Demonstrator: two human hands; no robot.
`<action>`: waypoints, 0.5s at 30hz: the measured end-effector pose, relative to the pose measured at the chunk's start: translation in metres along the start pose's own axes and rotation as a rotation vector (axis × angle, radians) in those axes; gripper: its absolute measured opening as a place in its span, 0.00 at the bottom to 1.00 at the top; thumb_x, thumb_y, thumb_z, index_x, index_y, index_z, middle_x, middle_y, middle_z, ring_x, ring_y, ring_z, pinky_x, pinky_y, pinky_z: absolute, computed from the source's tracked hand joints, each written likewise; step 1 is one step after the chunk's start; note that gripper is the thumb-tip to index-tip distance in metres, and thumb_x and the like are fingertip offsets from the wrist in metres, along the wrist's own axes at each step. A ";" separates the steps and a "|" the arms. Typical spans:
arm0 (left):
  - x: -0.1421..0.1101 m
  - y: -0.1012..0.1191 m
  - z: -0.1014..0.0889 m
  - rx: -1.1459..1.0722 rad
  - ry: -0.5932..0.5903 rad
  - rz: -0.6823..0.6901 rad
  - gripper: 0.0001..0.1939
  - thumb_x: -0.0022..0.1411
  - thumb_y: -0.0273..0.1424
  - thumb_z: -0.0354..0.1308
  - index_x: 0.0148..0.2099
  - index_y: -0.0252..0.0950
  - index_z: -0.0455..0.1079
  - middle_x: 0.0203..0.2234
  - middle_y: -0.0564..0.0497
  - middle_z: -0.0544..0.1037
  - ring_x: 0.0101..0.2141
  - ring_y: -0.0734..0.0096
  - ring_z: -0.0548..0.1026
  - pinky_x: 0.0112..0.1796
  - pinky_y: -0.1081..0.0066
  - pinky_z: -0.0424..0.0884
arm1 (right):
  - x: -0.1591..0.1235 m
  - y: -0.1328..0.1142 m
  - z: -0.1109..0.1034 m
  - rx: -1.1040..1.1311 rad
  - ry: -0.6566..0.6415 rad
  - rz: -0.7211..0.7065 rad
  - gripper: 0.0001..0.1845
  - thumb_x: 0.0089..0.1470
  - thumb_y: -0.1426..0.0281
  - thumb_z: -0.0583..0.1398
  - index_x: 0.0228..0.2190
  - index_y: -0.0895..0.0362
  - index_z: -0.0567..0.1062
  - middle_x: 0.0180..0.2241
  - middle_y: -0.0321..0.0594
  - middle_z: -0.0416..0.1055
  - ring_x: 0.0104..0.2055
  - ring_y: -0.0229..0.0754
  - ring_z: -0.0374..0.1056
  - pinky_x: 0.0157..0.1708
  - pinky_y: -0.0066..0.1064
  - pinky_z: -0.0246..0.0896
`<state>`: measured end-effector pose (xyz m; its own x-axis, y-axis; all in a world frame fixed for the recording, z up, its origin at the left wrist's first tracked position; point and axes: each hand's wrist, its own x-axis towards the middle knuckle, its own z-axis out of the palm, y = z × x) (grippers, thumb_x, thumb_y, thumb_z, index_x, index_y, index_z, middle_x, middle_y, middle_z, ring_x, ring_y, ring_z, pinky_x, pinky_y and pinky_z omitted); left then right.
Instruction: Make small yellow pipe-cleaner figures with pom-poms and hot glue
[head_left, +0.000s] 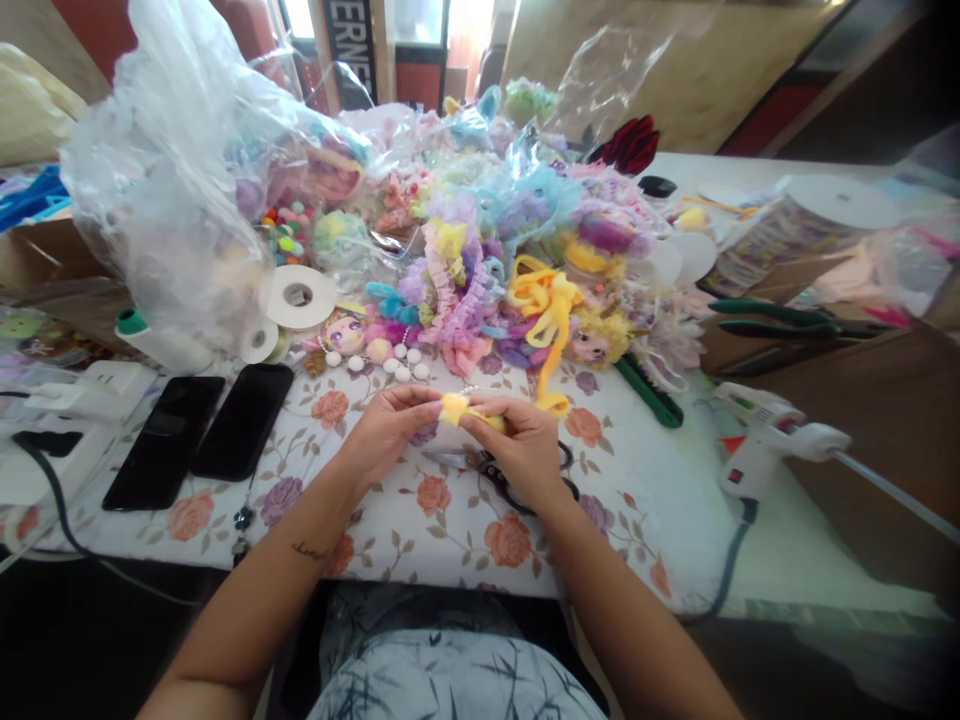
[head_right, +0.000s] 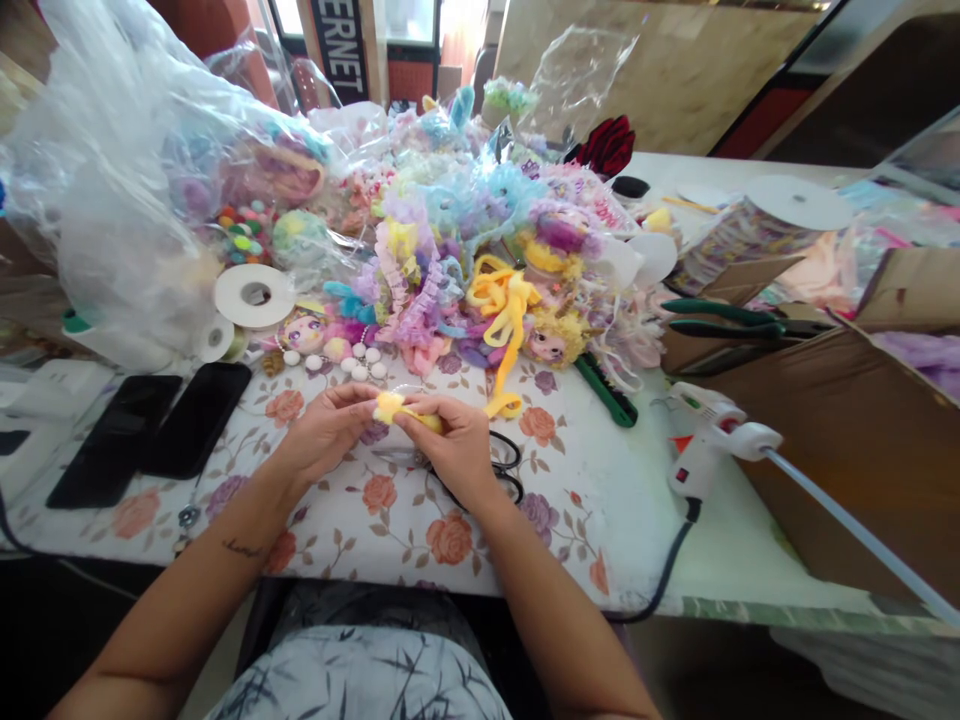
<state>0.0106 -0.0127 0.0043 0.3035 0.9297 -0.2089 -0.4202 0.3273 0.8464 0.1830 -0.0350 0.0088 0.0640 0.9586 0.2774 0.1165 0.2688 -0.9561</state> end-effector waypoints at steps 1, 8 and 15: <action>0.000 0.000 -0.001 0.000 0.003 -0.011 0.08 0.47 0.31 0.71 0.32 0.37 0.79 0.25 0.53 0.79 0.27 0.77 0.73 0.32 0.74 0.69 | 0.000 0.000 0.000 -0.003 -0.004 0.001 0.03 0.45 0.70 0.68 0.24 0.53 0.78 0.33 0.39 0.82 0.37 0.47 0.78 0.40 0.38 0.74; 0.001 0.002 -0.002 -0.033 0.030 -0.089 0.10 0.39 0.27 0.73 0.28 0.35 0.78 0.24 0.51 0.79 0.25 0.76 0.73 0.29 0.74 0.69 | 0.000 -0.001 -0.001 -0.007 -0.053 0.006 0.03 0.45 0.69 0.68 0.23 0.53 0.79 0.34 0.38 0.82 0.36 0.47 0.78 0.39 0.38 0.74; 0.003 0.001 -0.005 -0.066 0.011 -0.128 0.10 0.37 0.26 0.74 0.26 0.34 0.78 0.23 0.51 0.79 0.26 0.76 0.74 0.32 0.74 0.69 | 0.000 0.001 -0.003 -0.008 -0.070 0.002 0.04 0.45 0.68 0.69 0.24 0.53 0.79 0.34 0.40 0.82 0.36 0.48 0.78 0.39 0.38 0.75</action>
<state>0.0071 -0.0089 0.0023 0.3486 0.8814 -0.3187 -0.4340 0.4532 0.7786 0.1862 -0.0355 0.0079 -0.0054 0.9633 0.2683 0.1243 0.2669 -0.9557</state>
